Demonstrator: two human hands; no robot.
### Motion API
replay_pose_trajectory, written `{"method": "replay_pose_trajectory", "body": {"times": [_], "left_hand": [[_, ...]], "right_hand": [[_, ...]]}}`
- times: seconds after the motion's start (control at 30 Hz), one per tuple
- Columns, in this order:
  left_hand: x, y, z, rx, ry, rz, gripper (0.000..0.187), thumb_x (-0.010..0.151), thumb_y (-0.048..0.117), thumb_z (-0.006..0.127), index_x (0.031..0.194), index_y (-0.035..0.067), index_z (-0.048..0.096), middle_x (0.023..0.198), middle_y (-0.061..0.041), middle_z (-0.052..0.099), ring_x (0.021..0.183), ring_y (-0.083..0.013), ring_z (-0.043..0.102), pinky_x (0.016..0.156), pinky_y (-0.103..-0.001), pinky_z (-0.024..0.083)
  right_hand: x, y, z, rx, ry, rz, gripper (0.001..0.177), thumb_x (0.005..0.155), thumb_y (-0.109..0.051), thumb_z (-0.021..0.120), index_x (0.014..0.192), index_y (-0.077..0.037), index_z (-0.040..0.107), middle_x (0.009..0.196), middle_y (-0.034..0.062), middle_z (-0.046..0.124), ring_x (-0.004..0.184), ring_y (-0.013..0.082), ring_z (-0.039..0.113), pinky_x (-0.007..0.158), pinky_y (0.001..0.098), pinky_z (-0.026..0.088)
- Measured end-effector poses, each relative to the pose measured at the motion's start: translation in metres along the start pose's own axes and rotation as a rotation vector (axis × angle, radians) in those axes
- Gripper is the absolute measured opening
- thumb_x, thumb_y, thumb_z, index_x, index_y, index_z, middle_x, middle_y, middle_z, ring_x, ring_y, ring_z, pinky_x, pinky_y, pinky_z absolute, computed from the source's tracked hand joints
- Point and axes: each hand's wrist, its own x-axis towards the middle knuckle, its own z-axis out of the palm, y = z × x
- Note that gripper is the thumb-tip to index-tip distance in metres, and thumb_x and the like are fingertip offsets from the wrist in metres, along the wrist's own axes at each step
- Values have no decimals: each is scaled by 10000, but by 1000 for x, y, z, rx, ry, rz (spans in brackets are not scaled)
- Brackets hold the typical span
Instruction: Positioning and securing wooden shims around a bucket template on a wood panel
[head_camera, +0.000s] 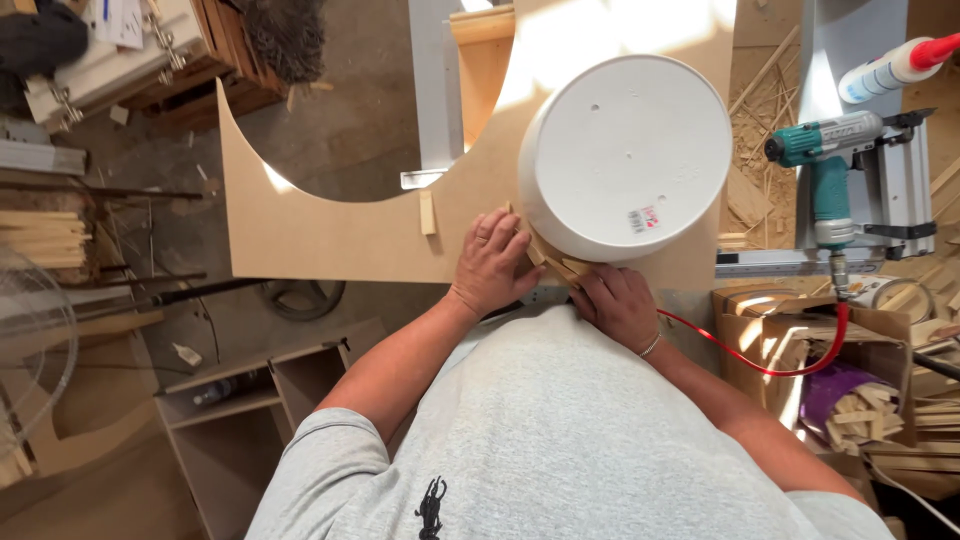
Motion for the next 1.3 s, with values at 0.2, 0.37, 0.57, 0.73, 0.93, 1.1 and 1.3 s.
{"method": "replay_pose_trajectory", "body": {"times": [0.2,0.37,0.57,0.73,0.93,1.1,1.3], "left_hand": [[-12,-40,-6,13,-11,97,479,842,575,655,1044,142,628,1144,-109,624,1153,-333,613,1043,-500,460],[-29,-89,-20,-27,-16,173,476,838,562,676,1022,126,624,1084,-112,599,1093,-333,612,990,-484,478],[-47,-133,-52,-38,-12,153,503,856,601,665,992,119,622,1058,-103,587,1055,-319,604,942,-454,481],[-68,-159,-79,-52,-16,103,526,855,629,652,997,123,630,1048,-91,581,1058,-309,600,946,-453,472],[-74,-172,-91,-34,70,-58,748,840,737,615,1312,157,639,1513,-166,528,1428,-374,473,1210,-566,241],[-86,-180,-78,-25,31,-42,732,817,720,631,1312,180,648,1289,-115,636,1283,-330,589,1108,-532,380],[-102,-205,-108,-110,-3,-72,620,760,588,815,1250,218,728,1213,-97,665,1269,-371,570,1069,-555,388]], "right_hand": [[20,-37,10,-74,-2,36,194,969,-326,676,925,-137,681,877,106,605,667,292,575,637,398,481],[45,-77,39,-160,-12,127,202,967,-350,667,973,-148,672,928,88,606,703,285,603,670,386,517],[89,-109,70,-59,-98,231,203,960,-347,691,990,-151,649,1035,54,617,803,266,676,693,370,569],[114,-131,96,27,-150,198,194,956,-341,702,981,-160,638,1049,56,604,813,290,676,692,397,574],[126,-147,110,125,-247,313,372,843,-375,803,1111,-172,642,1190,87,624,970,340,708,750,440,589],[133,-155,134,180,-431,334,272,881,-406,725,1022,-187,645,1146,53,670,951,338,728,734,464,597],[124,-166,204,334,-448,248,284,809,-376,759,1013,-256,601,1120,-19,640,1012,266,709,805,410,587]]}}
